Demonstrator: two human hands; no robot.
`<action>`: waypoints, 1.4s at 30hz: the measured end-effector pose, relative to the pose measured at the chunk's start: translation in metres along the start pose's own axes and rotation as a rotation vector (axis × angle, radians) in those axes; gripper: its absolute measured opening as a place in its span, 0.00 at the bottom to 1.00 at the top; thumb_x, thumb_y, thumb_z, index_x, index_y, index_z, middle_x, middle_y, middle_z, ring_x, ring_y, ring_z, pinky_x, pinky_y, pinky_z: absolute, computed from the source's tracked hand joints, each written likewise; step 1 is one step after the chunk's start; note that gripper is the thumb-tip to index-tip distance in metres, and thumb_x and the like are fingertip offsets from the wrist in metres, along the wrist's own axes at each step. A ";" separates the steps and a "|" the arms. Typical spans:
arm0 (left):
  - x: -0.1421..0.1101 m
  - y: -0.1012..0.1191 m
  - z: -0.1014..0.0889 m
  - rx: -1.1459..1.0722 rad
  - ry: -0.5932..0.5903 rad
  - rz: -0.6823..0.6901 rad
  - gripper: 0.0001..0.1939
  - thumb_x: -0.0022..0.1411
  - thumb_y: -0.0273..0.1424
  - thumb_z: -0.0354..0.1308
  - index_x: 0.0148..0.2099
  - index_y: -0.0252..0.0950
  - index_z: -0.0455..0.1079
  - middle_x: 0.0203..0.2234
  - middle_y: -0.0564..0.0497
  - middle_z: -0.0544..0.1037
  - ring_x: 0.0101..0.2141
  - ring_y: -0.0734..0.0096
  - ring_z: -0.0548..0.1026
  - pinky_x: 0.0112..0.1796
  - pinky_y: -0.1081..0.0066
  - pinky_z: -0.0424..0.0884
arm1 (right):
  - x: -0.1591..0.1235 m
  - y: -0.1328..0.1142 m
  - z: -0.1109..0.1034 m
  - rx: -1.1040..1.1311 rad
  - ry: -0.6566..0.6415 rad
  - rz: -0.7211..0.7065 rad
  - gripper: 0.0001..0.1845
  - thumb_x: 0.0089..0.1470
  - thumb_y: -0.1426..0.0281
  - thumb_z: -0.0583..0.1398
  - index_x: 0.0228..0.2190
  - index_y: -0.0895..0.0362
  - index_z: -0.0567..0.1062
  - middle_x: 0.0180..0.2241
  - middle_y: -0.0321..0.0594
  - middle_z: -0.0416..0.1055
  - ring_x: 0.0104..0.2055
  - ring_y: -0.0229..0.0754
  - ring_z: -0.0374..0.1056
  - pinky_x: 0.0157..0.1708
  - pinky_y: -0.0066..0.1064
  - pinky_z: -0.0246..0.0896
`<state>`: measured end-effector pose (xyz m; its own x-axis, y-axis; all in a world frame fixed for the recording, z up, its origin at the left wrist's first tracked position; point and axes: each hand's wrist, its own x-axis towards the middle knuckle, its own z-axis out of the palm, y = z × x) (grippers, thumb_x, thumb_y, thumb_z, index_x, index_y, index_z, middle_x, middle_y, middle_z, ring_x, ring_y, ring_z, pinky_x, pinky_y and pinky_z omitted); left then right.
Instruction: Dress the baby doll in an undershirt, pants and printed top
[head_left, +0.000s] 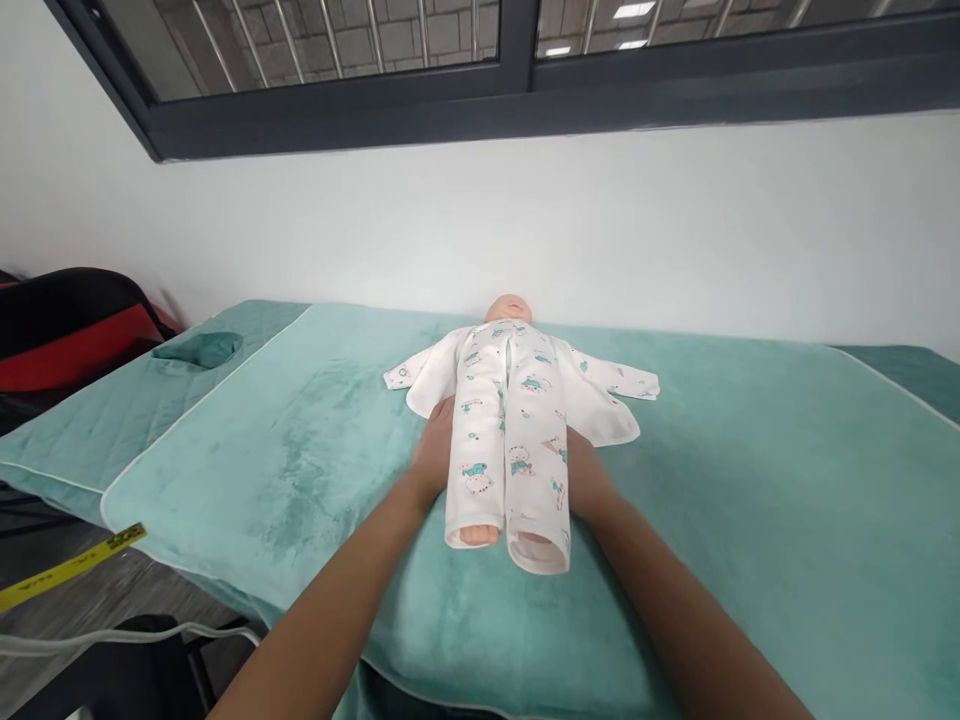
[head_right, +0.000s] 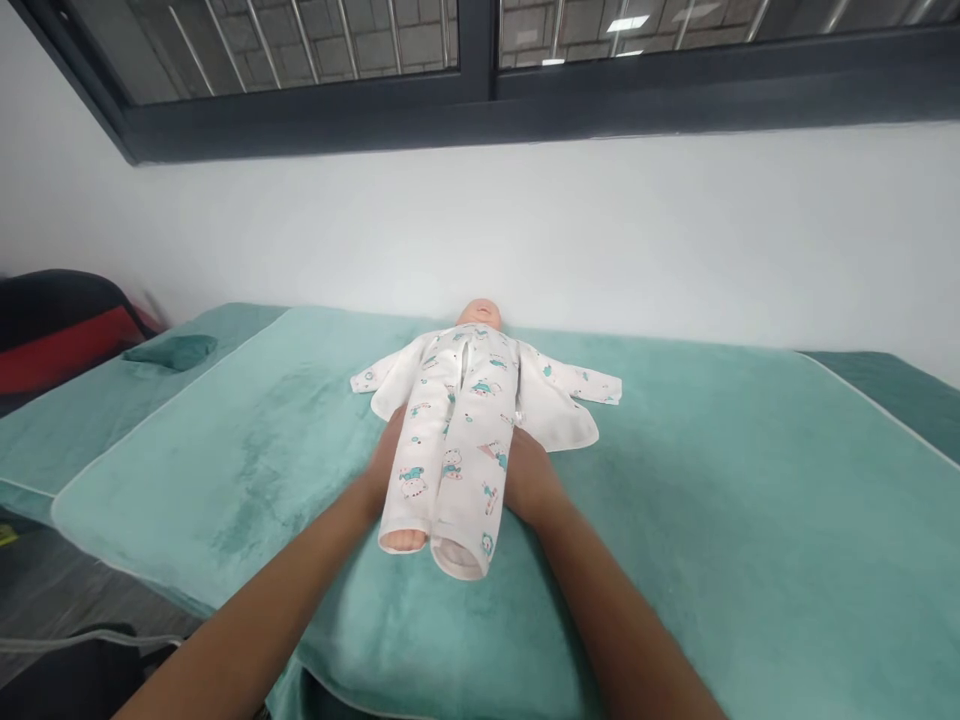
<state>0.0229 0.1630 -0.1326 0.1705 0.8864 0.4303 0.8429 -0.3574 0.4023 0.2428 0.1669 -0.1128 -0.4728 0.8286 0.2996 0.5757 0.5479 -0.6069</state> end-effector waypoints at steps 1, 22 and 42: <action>0.000 0.001 0.000 -0.001 0.004 -0.005 0.23 0.64 0.39 0.53 0.61 0.43 0.65 0.54 0.45 0.73 0.54 0.51 0.70 0.54 0.55 0.71 | -0.001 0.000 0.001 0.029 0.009 0.013 0.15 0.56 0.63 0.57 0.42 0.56 0.76 0.47 0.48 0.74 0.51 0.56 0.68 0.50 0.46 0.64; -0.023 -0.002 -0.009 0.287 0.071 0.078 0.13 0.61 0.25 0.53 0.43 0.39 0.77 0.43 0.44 0.79 0.52 0.57 0.72 0.59 0.54 0.60 | -0.011 0.026 0.009 -0.467 0.086 -0.007 0.08 0.57 0.75 0.55 0.33 0.60 0.75 0.39 0.48 0.70 0.42 0.47 0.60 0.40 0.35 0.54; -0.006 -0.064 -0.026 0.184 0.266 -0.616 0.19 0.65 0.37 0.47 0.50 0.33 0.71 0.46 0.39 0.75 0.49 0.53 0.70 0.49 0.57 0.66 | -0.042 0.045 -0.038 0.123 0.000 0.244 0.15 0.49 0.72 0.50 0.28 0.55 0.77 0.31 0.35 0.76 0.37 0.41 0.71 0.41 0.32 0.62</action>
<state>-0.0454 0.1729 -0.1403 -0.4780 0.8008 0.3608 0.8227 0.2642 0.5033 0.3135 0.1611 -0.1248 -0.3297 0.9346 0.1338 0.5872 0.3140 -0.7461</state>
